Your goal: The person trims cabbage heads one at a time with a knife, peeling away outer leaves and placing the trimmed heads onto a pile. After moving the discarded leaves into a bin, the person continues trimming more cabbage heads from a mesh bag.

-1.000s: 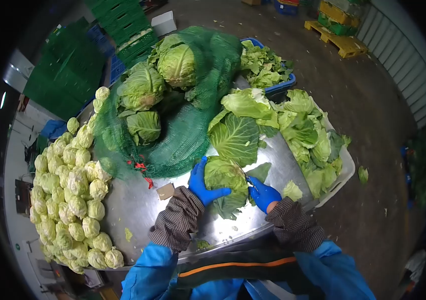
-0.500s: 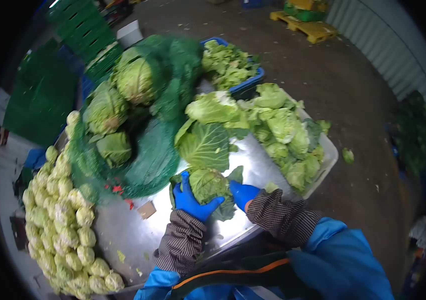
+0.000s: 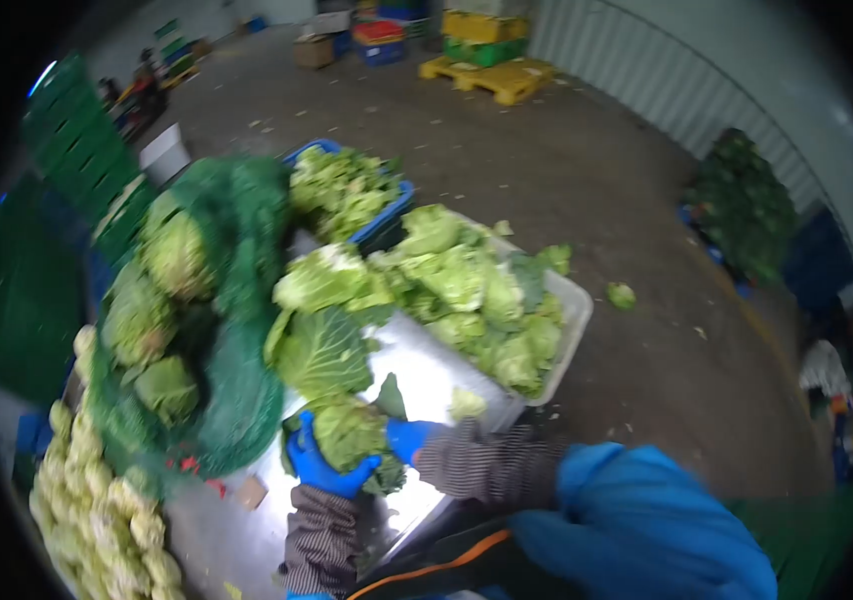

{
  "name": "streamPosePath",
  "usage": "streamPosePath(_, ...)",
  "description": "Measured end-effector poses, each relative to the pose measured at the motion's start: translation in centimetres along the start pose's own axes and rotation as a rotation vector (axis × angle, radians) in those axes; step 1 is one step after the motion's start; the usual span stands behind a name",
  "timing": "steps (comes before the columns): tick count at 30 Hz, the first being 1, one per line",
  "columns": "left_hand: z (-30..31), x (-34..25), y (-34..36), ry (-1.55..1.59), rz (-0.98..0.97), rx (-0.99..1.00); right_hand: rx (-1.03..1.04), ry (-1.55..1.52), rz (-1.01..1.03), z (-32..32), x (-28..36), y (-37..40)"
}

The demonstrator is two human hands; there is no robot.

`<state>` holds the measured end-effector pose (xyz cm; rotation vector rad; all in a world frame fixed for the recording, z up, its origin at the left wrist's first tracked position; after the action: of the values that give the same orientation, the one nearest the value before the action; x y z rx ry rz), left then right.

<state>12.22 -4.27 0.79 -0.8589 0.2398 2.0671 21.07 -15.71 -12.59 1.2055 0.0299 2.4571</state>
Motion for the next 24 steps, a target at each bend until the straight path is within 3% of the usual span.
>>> streamPosePath(2, -0.5, 0.4, -1.0, -0.087, 0.144, -0.025, 0.007, -0.058, 0.036, -1.5, -2.6, -2.0)
streamPosePath(4, -1.3, 0.9, -1.7, -0.060, 0.106, -0.102, 0.032, -0.072, 0.122, -3.0, -4.8, -3.7)
streamPosePath(7, -1.2, 2.1, -1.1, -0.035, 0.086, -0.019, 0.021, -0.009, 0.281, -4.1, -4.1, -2.6)
streamPosePath(11, -1.0, 2.8, -1.2, -0.028, 0.066, 0.026, -0.072, 0.389, -0.144, 0.4, -1.3, 0.9)
streamPosePath(14, -1.2, 1.6, -1.7, -0.008, 0.038, 0.050, -0.038, 0.189, -0.052, 4.8, 3.4, 4.4)
streamPosePath(16, -1.4, 1.5, -1.4, 0.000, 0.011, 0.058, -0.159, -0.301, -0.386, -0.2, -2.6, 3.0)
streamPosePath(18, -1.9, 2.8, -1.9, 0.002, -0.012, 0.027, -0.019, 0.064, 0.033, 2.4, 0.6, 1.6)
streamPosePath(19, -1.5, 2.7, -1.5, 0.000, -0.026, 0.021, -0.068, 0.076, 0.148, -2.8, -4.5, -2.5)
streamPosePath(22, -0.5, 3.5, 0.3, 0.010, -0.082, 0.052, -0.124, -0.313, -0.151, 0.9, -2.2, 1.4)
streamPosePath(24, -0.1, 4.6, 1.3, -0.010, -0.158, 0.006, -0.127, -0.335, -0.166, 2.4, 0.2, 3.2)
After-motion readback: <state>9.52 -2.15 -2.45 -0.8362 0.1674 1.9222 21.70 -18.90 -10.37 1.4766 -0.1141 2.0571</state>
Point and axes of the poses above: each hand's wrist, its own y-axis away from the middle knuckle, its own z-axis out of the back of the hand, x = y × z, the point moved 9 cm from there along -y, towards the middle knuckle, and after that the axes turned 15 degrees about z, right-handed, at the moved point
